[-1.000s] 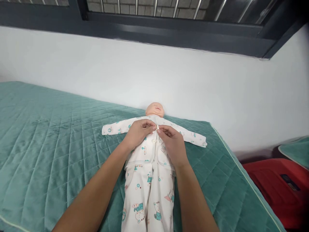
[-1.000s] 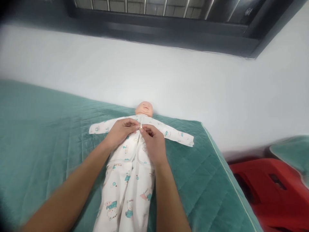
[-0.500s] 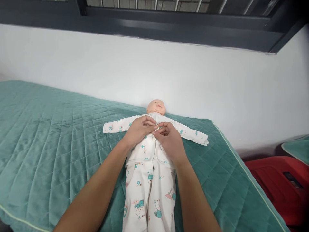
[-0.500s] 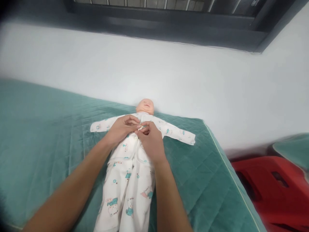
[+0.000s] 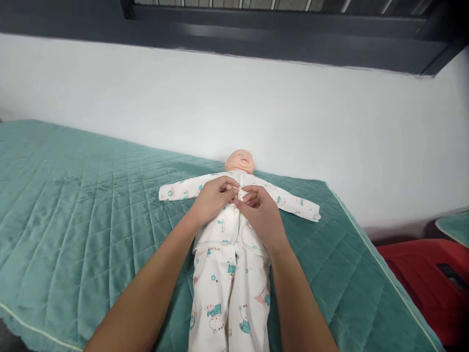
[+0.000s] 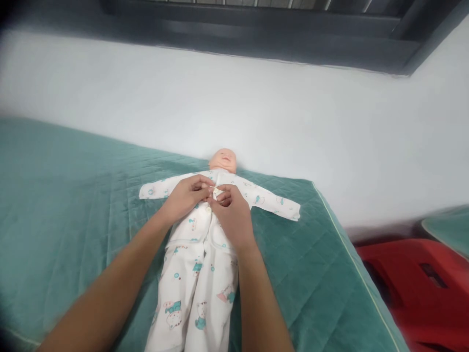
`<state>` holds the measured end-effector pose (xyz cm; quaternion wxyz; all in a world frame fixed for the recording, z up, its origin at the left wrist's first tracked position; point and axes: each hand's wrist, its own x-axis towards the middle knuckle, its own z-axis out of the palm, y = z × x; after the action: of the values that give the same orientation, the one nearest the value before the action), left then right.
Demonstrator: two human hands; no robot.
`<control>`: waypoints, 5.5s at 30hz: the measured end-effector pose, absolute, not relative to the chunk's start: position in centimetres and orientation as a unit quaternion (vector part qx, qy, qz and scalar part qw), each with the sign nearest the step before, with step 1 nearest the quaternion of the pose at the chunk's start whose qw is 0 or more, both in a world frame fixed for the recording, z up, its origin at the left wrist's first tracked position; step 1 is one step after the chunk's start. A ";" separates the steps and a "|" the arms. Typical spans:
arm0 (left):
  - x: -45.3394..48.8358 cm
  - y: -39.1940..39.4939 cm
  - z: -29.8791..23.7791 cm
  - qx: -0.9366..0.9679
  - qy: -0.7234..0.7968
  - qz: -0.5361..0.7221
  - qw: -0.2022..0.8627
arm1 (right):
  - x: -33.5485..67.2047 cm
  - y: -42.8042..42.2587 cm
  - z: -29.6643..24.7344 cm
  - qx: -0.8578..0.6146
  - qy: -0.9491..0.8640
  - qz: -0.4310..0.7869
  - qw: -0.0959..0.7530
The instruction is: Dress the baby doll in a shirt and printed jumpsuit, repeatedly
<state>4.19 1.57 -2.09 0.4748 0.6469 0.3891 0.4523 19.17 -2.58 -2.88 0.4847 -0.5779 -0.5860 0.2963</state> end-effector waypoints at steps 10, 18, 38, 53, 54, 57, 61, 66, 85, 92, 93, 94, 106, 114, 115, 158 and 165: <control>3.3 1.4 -2.0 0.644 0.357 0.429 0.524 | 18.7 -4.7 -0.5 -0.647 -0.666 0.172 0.328; 1.7 0.4 -0.4 0.745 0.342 0.298 0.489 | 20.1 -5.8 0.3 -0.641 -0.714 0.186 0.210; 1.9 0.0 -0.4 0.708 0.296 0.305 0.564 | 21.9 -4.3 -0.9 -0.481 -0.515 0.556 0.441; 2.3 0.4 -1.2 0.651 0.278 0.352 0.612 | 21.6 -4.6 -0.8 -0.486 -0.544 0.539 0.421; 2.3 0.4 -1.2 0.649 0.280 0.353 0.613 | 21.4 -4.7 -0.7 -0.485 -0.556 0.534 0.413; 2.1 0.5 -1.2 0.648 0.284 0.341 0.619 | 21.1 -4.8 -0.6 -0.487 -0.581 0.522 0.390; 1.9 0.4 -1.0 0.669 0.283 0.314 0.612 | 21.0 -4.9 -0.9 -0.481 -0.589 0.525 0.382; 1.9 -0.1 -0.3 0.696 0.303 0.297 0.580 | 20.9 -4.8 -1.3 -0.456 -0.595 0.533 0.393; 2.3 -1.0 0.4 0.721 0.358 0.292 0.517 | 20.2 -4.9 -0.8 -0.478 -0.547 0.533 0.432; 1.7 -0.5 -0.3 0.701 0.307 0.289 0.575 | 19.7 -4.8 -0.9 -0.496 -0.512 0.526 0.464; 1.7 -0.4 -0.4 0.699 0.298 0.289 0.582 | 19.7 -4.8 -0.9 -0.496 -0.511 0.526 0.466; 1.7 -0.3 -0.4 0.698 0.290 0.290 0.587 | 19.7 -4.8 -0.9 -0.494 -0.509 0.527 0.467; 2.0 -0.6 -0.2 0.700 0.317 0.288 0.571 | 19.8 -4.7 -0.9 -0.500 -0.510 0.527 0.461; 1.9 -0.5 -0.3 0.696 0.312 0.296 0.576 | 19.6 -4.7 -1.0 -0.515 -0.510 0.508 0.465; 1.9 -0.5 -0.3 0.694 0.309 0.297 0.579 | 19.5 -4.7 -1.0 -0.524 -0.509 0.501 0.464; 1.8 -0.8 -0.1 0.743 0.411 0.226 0.477 | 18.8 -4.7 -1.8 -0.551 -0.517 0.441 0.484; 1.7 -0.6 -0.1 0.728 0.404 0.223 0.507 | 18.7 -4.7 -1.9 -0.560 -0.522 0.423 0.485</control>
<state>1.66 -0.65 -0.08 0.5071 0.7281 0.4039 0.2228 18.72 -4.72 -1.95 0.4849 -0.5601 -0.5217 0.4231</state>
